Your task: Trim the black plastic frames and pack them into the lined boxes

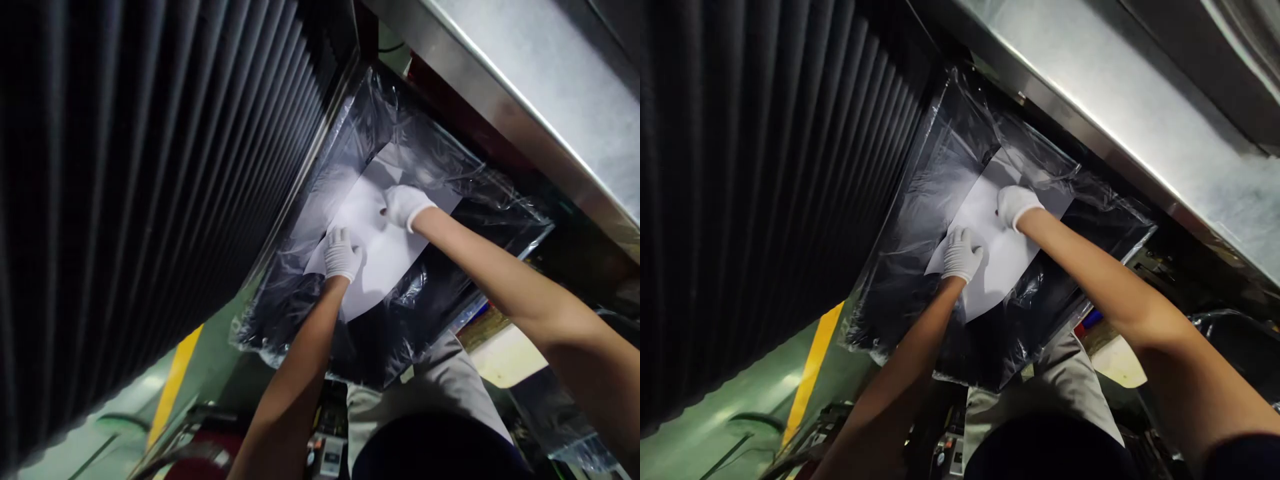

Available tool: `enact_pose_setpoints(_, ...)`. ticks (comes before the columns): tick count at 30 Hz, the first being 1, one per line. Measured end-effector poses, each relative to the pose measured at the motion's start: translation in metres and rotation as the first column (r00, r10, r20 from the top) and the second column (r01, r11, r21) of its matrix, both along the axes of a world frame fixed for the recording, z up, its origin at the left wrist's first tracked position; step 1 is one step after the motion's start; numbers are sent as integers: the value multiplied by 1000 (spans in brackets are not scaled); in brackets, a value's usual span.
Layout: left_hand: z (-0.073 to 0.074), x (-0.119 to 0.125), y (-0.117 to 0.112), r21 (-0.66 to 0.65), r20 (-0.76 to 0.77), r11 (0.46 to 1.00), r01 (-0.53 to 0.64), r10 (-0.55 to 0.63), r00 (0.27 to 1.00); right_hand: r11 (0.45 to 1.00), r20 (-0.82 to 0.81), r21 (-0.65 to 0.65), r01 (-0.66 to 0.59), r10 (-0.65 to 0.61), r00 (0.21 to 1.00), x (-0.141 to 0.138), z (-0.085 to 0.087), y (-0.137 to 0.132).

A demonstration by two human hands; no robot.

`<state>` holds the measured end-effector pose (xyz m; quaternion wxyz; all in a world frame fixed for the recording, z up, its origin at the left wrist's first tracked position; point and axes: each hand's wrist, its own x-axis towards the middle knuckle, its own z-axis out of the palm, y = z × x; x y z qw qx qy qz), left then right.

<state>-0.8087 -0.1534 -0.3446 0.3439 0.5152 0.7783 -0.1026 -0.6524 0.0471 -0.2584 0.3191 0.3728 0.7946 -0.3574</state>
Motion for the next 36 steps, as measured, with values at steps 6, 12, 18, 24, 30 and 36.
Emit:
enact_pose_setpoints(6,138,-8,-17,383,-237,922,-60,160,958,914,-209,-137,-382,350,913,125,84,-132)
enact_pose_setpoints(12,169,-57,19,63,-447,973,-220,225,866,873,-155,191,-449,479,864,159,63,-193)
enact_pose_setpoints(18,195,-59,32,12,-530,991,-136,122,839,859,-192,82,-505,511,838,161,101,-171)
enact_pose_setpoints(24,179,-53,19,75,-450,983,-165,181,874,897,36,-93,-433,437,899,145,109,-160)
enact_pose_setpoints(30,169,7,-39,353,-151,923,155,-107,983,993,-100,-22,-120,117,988,104,104,-117)
enact_pose_setpoints(36,74,80,-74,-233,157,899,370,-341,927,995,465,25,101,-101,880,64,19,-50)
